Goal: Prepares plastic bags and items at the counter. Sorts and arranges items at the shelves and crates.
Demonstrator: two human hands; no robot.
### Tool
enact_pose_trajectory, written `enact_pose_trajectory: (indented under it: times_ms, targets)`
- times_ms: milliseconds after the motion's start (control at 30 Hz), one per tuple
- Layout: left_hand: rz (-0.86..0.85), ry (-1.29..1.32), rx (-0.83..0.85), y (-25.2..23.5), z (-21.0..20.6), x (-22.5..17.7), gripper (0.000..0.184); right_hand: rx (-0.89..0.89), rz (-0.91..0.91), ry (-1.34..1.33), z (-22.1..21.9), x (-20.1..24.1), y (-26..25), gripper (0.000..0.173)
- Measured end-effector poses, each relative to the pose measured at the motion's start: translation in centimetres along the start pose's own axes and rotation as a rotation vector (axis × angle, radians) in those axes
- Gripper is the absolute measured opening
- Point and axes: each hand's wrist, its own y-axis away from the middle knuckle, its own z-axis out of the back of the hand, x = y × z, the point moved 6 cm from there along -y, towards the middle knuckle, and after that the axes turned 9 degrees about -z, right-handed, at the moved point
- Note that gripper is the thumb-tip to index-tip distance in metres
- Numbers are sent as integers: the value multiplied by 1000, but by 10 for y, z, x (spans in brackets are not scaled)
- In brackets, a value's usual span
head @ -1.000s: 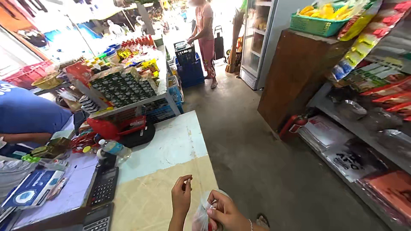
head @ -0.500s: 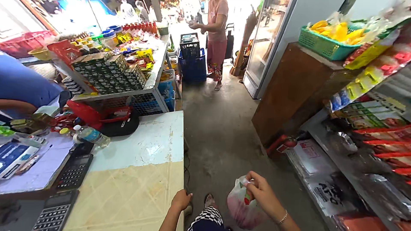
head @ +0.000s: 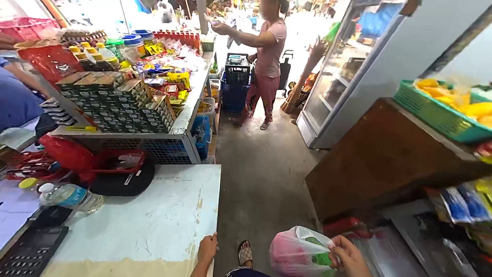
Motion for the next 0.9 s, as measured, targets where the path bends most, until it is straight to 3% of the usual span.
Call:
enact_pose_trajectory:
  times_ms: [67, 200, 333, 600, 900]
  targets:
    - [30, 159, -6, -34, 24, 2, 63, -28, -12, -14, -14, 8, -25, 12]
    - [241, 502, -64, -49, 58, 8, 83, -50, 18, -41, -51, 35, -63, 10]
    - [334, 575, -89, -55, 64, 12, 101, -45, 42, -65, -78, 65, -103, 8]
    - [401, 596, -96, -60, 62, 13, 101, 26, 51, -158, -124, 118, -173, 14]
    - [460, 620, -136, -62, 56, 18, 96, 270, 79, -94, -196, 195, -267, 19]
